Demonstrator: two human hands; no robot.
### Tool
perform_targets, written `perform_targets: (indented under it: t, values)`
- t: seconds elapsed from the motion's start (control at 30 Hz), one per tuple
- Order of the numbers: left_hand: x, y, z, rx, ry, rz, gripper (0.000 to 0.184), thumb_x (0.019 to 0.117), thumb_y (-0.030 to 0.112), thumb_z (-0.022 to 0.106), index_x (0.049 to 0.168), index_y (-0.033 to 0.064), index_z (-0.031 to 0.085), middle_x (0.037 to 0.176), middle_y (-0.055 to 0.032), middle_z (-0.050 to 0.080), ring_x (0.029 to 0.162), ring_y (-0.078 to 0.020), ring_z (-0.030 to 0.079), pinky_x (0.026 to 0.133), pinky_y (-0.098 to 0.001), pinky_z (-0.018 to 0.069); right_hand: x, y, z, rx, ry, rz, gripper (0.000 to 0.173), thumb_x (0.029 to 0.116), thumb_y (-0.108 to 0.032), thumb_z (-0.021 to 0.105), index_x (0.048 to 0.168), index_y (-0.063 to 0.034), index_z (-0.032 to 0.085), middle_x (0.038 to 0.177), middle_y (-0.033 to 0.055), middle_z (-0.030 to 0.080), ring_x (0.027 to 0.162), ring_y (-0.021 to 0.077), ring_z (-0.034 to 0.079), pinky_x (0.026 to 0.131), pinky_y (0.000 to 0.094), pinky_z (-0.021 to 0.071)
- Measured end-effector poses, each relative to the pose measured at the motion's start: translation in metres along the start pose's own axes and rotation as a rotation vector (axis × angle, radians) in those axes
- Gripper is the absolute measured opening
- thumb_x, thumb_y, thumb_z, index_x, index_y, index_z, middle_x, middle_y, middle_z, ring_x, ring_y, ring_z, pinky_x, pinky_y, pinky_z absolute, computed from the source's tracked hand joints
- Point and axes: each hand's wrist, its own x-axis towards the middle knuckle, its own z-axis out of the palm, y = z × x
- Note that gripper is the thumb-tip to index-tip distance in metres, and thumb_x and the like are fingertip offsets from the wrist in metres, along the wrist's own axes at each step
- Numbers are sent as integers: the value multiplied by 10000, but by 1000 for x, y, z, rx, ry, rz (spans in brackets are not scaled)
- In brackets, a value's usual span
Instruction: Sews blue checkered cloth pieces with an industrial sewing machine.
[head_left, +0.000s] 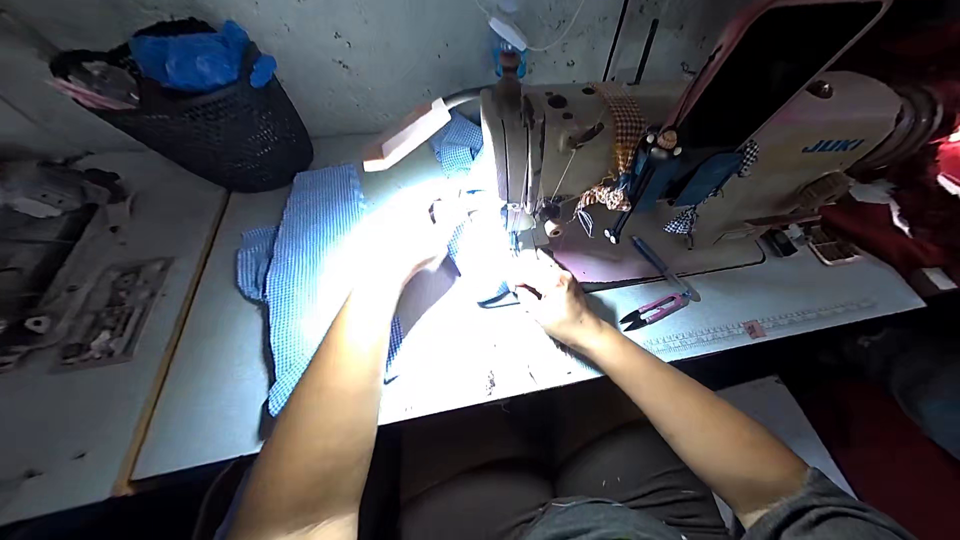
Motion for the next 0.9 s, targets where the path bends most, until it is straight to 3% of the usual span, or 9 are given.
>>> perform_targets:
  t: [0.07, 0.1, 0.13, 0.2, 0.33, 0.47, 0.6, 0.8, 0.9]
  values:
    - [-34, 3, -18, -234, 80, 188, 240, 980, 247, 641, 1005, 14, 691, 893, -95, 672, 835, -172, 634, 772, -400, 500, 3, 7, 1, 6, 13, -34, 114, 881, 11, 675, 946, 0, 768, 1001, 135, 760, 1053, 257, 719, 1123, 444, 469]
    - [-55, 7, -25, -386, 84, 222, 144, 934, 201, 685, 973, 62, 680, 826, 23, 655, 753, -18, 604, 708, -233, 503, 4, 9, 1, 11, 17, -39, 116, 884, 17, 670, 950, 10, 765, 1002, 145, 760, 1054, 269, 721, 1115, 447, 477]
    - [-78, 10, -28, -568, 54, 250, 88, 881, 126, 709, 943, 107, 650, 803, 98, 650, 736, 51, 609, 689, -150, 518, 5, 9, 0, 15, 14, -33, 127, 882, 22, 656, 955, 20, 760, 1009, 157, 755, 1063, 282, 714, 1100, 442, 485]
    - [-124, 15, -21, -771, -19, 345, 136, 826, 76, 756, 924, 139, 686, 848, 117, 708, 800, 30, 674, 765, -164, 586, 5, 10, 0, 8, -6, -19, 125, 901, 9, 657, 974, 22, 758, 1053, 169, 752, 1112, 298, 699, 1097, 436, 487]
    - [-185, 34, 26, -484, 23, 357, 128, 917, 212, 709, 922, 90, 746, 902, 32, 745, 868, -27, 690, 826, -258, 566, 4, 6, -5, -13, -61, -37, 158, 930, 3, 629, 1031, 18, 749, 1097, 164, 740, 1149, 292, 680, 1131, 452, 455]
    - [-197, 36, 56, -500, 196, 346, 130, 933, 191, 697, 911, 75, 751, 884, 7, 746, 850, -51, 669, 835, -258, 524, -9, -5, -21, -32, -161, -7, 238, 929, -62, 632, 1129, 0, 745, 1211, 165, 722, 1236, 289, 645, 1163, 452, 427]
    - [-201, 38, 60, -520, 328, 328, 121, 913, 189, 728, 884, 86, 783, 872, 2, 763, 851, -28, 683, 826, -231, 530, -38, -36, -34, 26, -87, -88, 183, 868, -97, 715, 1029, -44, 784, 1101, 119, 748, 1083, 237, 694, 970, 393, 553]
    - [-206, 48, 66, -376, 411, 348, 139, 945, 192, 690, 915, 133, 812, 863, 2, 719, 861, -92, 652, 890, -349, 473, -63, -66, -41, 142, -56, -135, 184, 897, -104, 684, 1044, -71, 789, 1149, 56, 757, 1140, 172, 676, 1003, 372, 522]
    - [-207, 52, 69, -430, 436, 304, 132, 927, 180, 698, 912, 98, 801, 837, -13, 715, 814, -82, 630, 843, -310, 470, -67, -66, -36, 184, -28, -126, 145, 886, -96, 707, 1005, -72, 786, 1103, 49, 763, 1153, 166, 674, 1044, 395, 501]
